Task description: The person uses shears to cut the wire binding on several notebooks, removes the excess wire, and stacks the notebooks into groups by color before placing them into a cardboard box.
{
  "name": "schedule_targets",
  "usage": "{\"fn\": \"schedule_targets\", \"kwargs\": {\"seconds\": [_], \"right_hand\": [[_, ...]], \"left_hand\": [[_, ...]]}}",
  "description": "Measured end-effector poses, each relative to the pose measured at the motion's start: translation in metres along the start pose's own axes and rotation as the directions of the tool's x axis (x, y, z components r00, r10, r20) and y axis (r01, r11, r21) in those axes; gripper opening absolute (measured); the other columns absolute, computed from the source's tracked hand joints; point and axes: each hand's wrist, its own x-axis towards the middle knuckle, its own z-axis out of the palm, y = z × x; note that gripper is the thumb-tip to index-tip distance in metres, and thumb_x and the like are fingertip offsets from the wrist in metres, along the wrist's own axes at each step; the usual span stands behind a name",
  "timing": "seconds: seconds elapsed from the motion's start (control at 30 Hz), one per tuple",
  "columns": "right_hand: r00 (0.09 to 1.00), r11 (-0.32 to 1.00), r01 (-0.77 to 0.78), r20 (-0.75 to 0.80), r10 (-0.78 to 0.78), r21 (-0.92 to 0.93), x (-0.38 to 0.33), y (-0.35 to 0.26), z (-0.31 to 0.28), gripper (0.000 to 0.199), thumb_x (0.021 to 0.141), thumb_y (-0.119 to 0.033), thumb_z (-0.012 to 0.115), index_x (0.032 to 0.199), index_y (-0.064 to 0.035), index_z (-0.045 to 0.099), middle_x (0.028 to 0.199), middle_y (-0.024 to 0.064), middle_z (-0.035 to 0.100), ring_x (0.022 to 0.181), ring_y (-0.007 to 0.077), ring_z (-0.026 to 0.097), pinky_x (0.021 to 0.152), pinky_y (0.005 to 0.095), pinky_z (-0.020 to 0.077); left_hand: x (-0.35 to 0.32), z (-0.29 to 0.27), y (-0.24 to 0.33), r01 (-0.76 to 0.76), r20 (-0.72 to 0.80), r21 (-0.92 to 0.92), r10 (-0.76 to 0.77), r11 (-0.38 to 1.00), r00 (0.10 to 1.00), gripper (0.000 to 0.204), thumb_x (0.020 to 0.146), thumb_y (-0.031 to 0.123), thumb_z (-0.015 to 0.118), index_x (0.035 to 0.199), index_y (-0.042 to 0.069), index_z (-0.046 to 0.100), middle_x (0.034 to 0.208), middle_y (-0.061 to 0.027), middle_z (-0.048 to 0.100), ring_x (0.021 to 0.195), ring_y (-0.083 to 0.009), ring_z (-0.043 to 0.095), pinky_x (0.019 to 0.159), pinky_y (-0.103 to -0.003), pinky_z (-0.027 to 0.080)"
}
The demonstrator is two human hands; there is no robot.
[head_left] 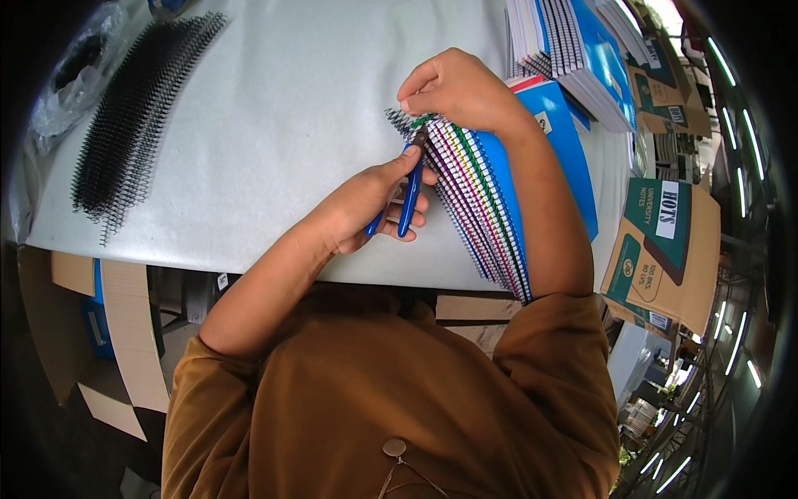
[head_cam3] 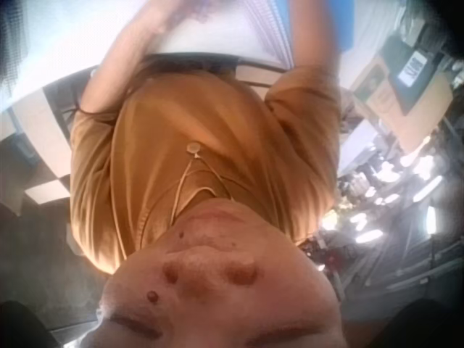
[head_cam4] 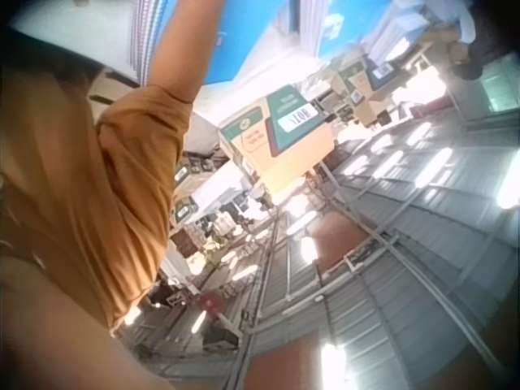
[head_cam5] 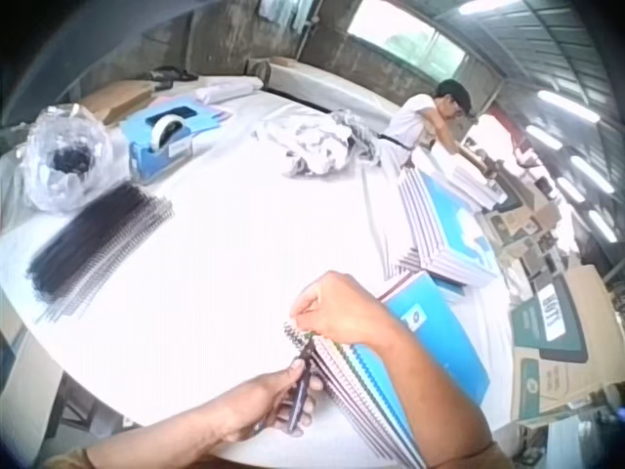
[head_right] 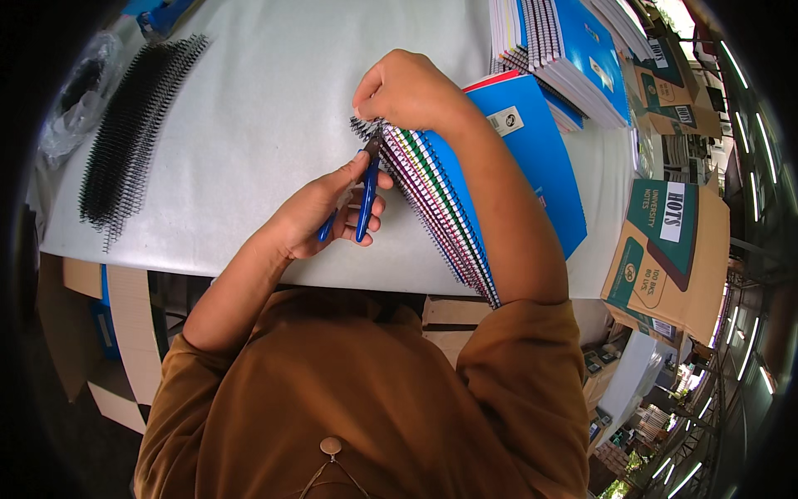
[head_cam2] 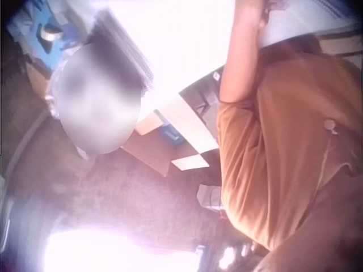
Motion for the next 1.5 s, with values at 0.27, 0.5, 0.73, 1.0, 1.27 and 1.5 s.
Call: {"fn": "schedule_targets", "kwargs": {"seconds": [0.27,0.5,0.73,1.0,1.27,1.5], "right_hand": [[1.0,0.999,0.017,0.013,-0.017,0.051,-0.001,0.002,-0.002,0.027,0.075,-0.015,0.07,0.095,0.0032,0.069,0.083,0.0135,0.069,0.073,0.0161,0.066,0.061,0.0249,0.0493],[0.999,1.0,0.013,0.034,-0.014,0.018,-0.001,0.0,-0.004,0.029,0.075,-0.018,0.071,0.096,0.002,0.069,0.084,0.0125,0.069,0.075,0.0149,0.065,0.059,0.0253,0.0485],[0.998,0.997,0.052,0.023,-0.053,0.049,0.002,0.005,-0.003,0.03,0.075,-0.017,0.071,0.099,0.0011,0.068,0.088,0.0133,0.068,0.079,0.0158,0.063,0.07,0.0263,0.0485],[0.997,0.991,0.045,0.063,-0.053,0.124,0.004,0.011,-0.004,0.034,0.075,-0.019,0.073,0.1,0.0036,0.067,0.09,0.0137,0.068,0.085,0.0174,0.064,0.077,0.0264,0.048],[0.986,0.978,0.135,0.076,-0.149,0.161,0.004,0.013,-0.006,0.034,0.075,-0.019,0.073,0.1,0.0032,0.067,0.091,0.0138,0.068,0.088,0.0183,0.063,0.08,0.0275,0.0485],[0.988,0.984,0.139,0.05,-0.145,0.114,0.004,0.012,-0.005,0.033,0.075,-0.018,0.073,0.1,0.0029,0.067,0.091,0.0146,0.067,0.088,0.0192,0.063,0.081,0.0275,0.0484]], "left_hand": [[-0.004,-0.002,-0.003,0.016,0.051,0.035,-0.018,0.999,0.999,0.054,0.096,0.055,0.03,0.107,0.008,0.053,0.08,-0.0056,0.055,0.075,-0.0189,0.059,0.067,-0.034,0.05],[0.001,-0.009,0.007,-0.014,0.161,-0.036,0.02,0.999,0.987,0.057,0.097,0.053,0.027,0.114,0.004,0.052,0.091,-0.0127,0.059,0.097,-0.0287,0.063,0.072,-0.038,0.052],[0.021,-0.043,-0.017,0.194,0.648,-0.438,0.159,0.878,0.745,0.059,0.096,0.053,0.028,0.112,0.003,0.054,0.084,-0.012,0.058,0.089,-0.0302,0.065,0.069,-0.04,0.054],[-0.006,-0.004,0.011,-0.016,0.184,-0.08,0.03,0.997,0.982,0.058,0.096,0.054,0.029,0.11,0.004,0.054,0.084,-0.0096,0.06,0.088,-0.0264,0.066,0.061,-0.031,0.052],[0.007,-0.03,-0.01,0.085,0.606,-0.466,0.247,0.881,0.756,0.059,0.098,0.051,0.026,0.113,0.0,0.052,0.086,-0.0152,0.061,0.09,-0.0323,0.066,0.067,-0.038,0.055],[-0.01,0.005,0.015,-0.015,0.237,-0.104,0.039,0.995,0.971,0.059,0.097,0.054,0.026,0.11,0.003,0.053,0.088,-0.013,0.062,0.092,-0.0276,0.065,0.072,-0.036,0.053]]}}
